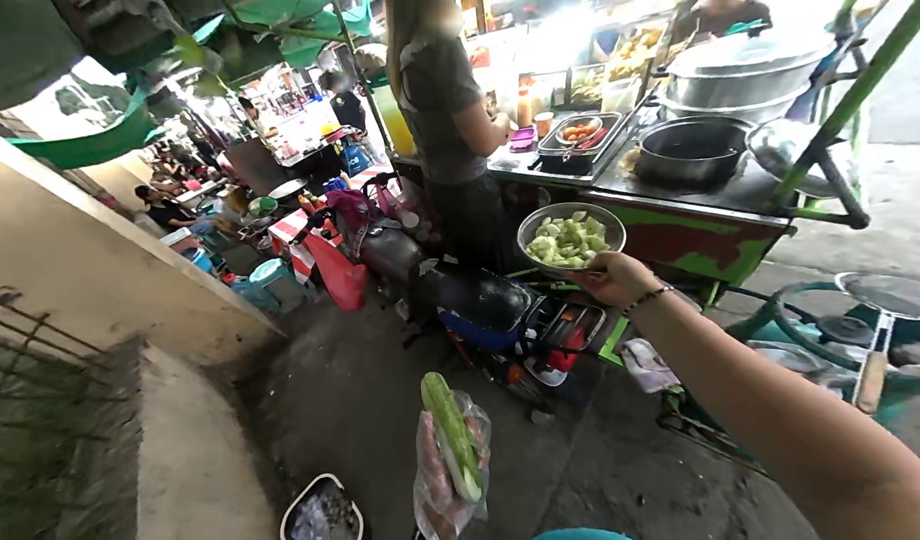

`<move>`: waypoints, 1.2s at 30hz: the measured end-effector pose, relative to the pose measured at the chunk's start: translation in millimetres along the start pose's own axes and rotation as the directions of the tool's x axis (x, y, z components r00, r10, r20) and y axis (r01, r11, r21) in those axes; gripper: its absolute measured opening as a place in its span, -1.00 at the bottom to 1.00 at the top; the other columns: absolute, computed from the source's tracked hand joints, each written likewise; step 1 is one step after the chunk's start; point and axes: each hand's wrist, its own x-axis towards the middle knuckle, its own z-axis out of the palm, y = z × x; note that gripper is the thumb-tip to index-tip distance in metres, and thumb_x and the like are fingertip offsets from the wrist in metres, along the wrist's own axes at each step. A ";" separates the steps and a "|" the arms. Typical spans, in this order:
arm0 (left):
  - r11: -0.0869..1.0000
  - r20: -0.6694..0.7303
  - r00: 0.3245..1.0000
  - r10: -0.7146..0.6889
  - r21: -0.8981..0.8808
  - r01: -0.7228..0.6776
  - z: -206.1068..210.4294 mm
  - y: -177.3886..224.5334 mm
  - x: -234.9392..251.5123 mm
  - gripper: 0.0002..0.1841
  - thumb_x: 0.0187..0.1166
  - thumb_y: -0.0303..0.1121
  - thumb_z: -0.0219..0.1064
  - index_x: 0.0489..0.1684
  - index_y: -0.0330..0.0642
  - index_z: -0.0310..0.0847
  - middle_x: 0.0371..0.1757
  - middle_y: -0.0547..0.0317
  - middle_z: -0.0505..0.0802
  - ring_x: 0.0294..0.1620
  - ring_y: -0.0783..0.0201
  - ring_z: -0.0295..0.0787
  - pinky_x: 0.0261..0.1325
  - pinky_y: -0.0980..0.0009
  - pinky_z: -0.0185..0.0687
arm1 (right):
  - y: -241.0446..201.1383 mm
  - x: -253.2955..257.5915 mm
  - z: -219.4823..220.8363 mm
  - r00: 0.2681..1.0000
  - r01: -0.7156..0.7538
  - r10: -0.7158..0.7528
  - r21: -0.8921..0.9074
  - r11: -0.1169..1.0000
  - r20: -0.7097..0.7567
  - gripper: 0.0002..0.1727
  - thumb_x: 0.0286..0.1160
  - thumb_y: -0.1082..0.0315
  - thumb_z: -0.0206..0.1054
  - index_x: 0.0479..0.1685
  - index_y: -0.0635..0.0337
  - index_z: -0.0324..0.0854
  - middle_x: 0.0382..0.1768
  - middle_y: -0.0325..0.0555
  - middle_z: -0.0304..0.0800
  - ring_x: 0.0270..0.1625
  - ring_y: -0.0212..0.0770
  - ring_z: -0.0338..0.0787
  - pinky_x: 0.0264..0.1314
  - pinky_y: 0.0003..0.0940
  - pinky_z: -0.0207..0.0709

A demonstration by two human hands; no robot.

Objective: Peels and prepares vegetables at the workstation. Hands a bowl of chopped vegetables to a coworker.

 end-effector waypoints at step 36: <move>0.999 0.142 0.989 -0.032 -0.009 0.034 -37.1 -4.5 1.3 -0.32 0.38 0.30 0.42 0.22 -0.11 0.66 -0.20 -0.02 0.83 -0.32 0.13 0.84 -0.32 0.29 0.80 | 3.5 4.0 -2.5 0.999 0.009 -0.010 0.042 0.999 0.033 -0.51 0.55 0.47 0.12 0.50 0.24 0.34 0.23 0.24 0.66 0.02 0.06 0.86 -0.06 -0.10 0.84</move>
